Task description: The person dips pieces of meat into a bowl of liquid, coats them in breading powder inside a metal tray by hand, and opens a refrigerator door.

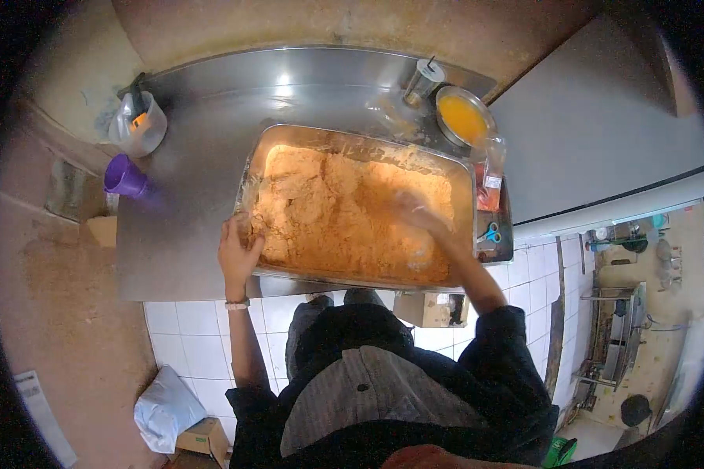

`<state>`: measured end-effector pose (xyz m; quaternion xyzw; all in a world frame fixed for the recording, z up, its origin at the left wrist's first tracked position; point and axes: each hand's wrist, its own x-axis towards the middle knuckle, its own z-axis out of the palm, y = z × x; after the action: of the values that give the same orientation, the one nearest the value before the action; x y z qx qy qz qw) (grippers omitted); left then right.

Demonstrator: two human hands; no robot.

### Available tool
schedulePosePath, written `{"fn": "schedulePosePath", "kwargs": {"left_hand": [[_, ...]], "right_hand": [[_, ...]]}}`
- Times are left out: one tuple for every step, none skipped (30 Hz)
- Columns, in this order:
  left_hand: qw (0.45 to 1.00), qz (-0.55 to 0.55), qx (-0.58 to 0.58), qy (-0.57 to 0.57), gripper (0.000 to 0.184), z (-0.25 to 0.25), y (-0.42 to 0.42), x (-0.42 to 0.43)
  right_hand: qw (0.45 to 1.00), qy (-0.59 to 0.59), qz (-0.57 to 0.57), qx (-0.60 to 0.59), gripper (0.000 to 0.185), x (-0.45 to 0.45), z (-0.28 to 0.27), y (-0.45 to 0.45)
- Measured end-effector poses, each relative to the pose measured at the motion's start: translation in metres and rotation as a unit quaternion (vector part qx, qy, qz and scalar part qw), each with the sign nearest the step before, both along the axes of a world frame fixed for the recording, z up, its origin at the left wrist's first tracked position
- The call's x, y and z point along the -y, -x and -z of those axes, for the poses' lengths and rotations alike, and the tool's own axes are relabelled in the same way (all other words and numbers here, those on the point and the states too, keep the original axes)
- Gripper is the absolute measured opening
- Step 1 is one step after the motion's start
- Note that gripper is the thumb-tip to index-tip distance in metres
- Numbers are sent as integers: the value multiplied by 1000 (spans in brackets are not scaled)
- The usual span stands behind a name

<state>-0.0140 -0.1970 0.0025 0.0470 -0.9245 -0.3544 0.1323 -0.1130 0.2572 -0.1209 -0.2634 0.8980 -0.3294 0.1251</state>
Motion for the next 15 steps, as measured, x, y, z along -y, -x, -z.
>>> {"fn": "schedulePosePath", "kwargs": {"left_hand": [[1000,0,1,-1,47,1,1,0],[1000,3,-15,6,47,1,1,1],[999,7,-31,13,47,2,1,1],[999,8,-28,13,47,1,0,0],[1000,10,-23,8,46,0,0,-1],[1000,11,-21,3,46,-2,1,0],[1000,8,-22,4,46,-1,2,1],[1000,13,-22,-2,45,1,2,1],[1000,19,-22,-7,45,3,1,3],[1000,14,-21,-7,45,2,0,3],[1000,17,-26,0,45,1,-1,3],[999,19,-33,6,45,0,0,2],[999,15,-32,5,45,-3,0,1],[1000,12,-17,-2,45,-7,-1,0],[1000,10,-4,-9,45,-8,-2,-2]], "right_hand": [[988,148,-24,39,44,26,11,-4],[994,-79,-4,82,35,69,-17,-11],[977,-188,13,102,32,103,-41,-26],[946,-300,16,123,30,137,-65,-40],[938,-337,32,72,43,155,-67,-58],[933,-355,38,43,51,157,-62,-60],[927,-372,45,15,58,158,-52,-61],[984,-59,80,145,58,149,-38,-57],[969,102,97,204,58,139,-41,-54],[924,258,102,263,57,128,-45,-52],[945,182,95,254,54,114,-75,-50],[949,170,83,254,50,98,-83,-45],[951,166,78,250,46,81,-80,-43],[951,171,80,246,43,64,-71,-40],[951,177,90,236,39,48,-60,-38]]}}
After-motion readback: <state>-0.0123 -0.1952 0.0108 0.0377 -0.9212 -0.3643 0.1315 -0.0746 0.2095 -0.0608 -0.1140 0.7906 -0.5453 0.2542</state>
